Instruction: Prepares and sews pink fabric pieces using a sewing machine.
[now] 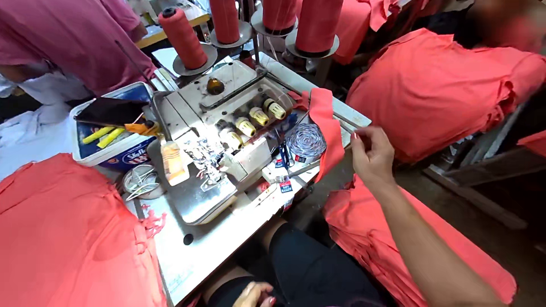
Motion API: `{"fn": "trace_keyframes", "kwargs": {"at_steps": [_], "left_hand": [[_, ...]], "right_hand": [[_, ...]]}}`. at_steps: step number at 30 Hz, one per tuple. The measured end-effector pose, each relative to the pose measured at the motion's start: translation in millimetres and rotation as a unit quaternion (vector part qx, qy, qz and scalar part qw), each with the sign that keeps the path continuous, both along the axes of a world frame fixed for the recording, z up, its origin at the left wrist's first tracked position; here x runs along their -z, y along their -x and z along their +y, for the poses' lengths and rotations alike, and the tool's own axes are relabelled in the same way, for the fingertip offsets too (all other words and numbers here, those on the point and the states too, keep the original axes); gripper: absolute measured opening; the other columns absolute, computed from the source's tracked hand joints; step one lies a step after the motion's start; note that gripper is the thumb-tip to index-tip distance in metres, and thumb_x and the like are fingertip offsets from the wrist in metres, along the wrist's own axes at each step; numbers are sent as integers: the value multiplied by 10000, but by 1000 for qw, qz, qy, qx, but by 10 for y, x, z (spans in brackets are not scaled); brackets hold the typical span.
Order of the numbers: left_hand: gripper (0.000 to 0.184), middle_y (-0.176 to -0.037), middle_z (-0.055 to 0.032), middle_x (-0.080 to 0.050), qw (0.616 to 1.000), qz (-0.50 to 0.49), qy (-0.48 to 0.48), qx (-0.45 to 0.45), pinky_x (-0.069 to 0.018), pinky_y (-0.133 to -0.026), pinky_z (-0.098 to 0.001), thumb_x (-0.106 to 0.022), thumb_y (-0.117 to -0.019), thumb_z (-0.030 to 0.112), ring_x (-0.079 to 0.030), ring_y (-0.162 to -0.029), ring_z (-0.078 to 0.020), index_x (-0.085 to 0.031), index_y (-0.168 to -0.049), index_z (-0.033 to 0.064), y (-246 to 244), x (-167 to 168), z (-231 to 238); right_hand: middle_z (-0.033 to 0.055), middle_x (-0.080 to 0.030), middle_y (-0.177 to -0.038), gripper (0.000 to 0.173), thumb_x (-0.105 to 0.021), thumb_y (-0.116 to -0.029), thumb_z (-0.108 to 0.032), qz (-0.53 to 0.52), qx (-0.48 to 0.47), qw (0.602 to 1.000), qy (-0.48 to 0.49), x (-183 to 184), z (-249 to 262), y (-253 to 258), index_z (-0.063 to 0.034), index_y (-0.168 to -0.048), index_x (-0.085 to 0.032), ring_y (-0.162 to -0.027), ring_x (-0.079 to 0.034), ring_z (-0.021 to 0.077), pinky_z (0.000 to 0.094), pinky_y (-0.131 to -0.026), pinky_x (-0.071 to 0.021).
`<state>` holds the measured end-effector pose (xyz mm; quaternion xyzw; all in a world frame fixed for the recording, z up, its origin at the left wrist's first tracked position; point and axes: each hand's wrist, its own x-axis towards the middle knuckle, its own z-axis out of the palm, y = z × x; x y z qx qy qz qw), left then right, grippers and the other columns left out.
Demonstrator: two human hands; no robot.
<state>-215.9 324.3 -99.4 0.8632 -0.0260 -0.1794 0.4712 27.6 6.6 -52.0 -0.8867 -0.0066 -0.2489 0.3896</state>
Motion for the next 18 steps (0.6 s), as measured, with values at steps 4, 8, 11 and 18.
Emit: {"fn": "trace_keyframes", "kwargs": {"at_steps": [4,8,11,18], "left_hand": [[201,-993,-150,-724,990,-96,-16,101,-587,-852,-458,-643,-975,117,-717,-905,-275,-730,-1111,-3,-692,-183,-310],[245,-1053,-179,-709,978,-140,-23,153,-556,-906,-461,-614,-1000,148,-697,-982,-293,-705,-1163,-9,-1372,-473,-625],[329,-1153,-209,-684,984,-84,-52,146,-514,-976,-459,-566,-1042,195,-669,-1076,-306,-650,-1268,-27,-1720,-657,-846],[559,-1281,-202,-633,969,106,222,-23,-542,-937,-406,-515,-1053,300,-650,-1123,-244,-395,-1491,-25,-2136,-725,-1290]], "right_hand": [[274,-509,-1362,495,-482,-1072,-164,173,57,922,-342,607,40,131,76,-1475,-324,-1154,-610,293,433,-945,-537],[207,-584,-1173,436,-570,-1031,-96,208,31,891,-402,694,181,126,80,-1398,-415,-975,-632,212,366,-822,-554],[118,-664,-946,190,-573,-1039,-79,232,20,864,-446,541,159,131,71,-1152,-598,-814,-667,129,306,-767,-576],[35,-676,-805,200,-387,-1114,-170,227,-54,741,-629,-200,353,146,-74,-1132,-561,-613,-651,86,228,-537,-560]]}}
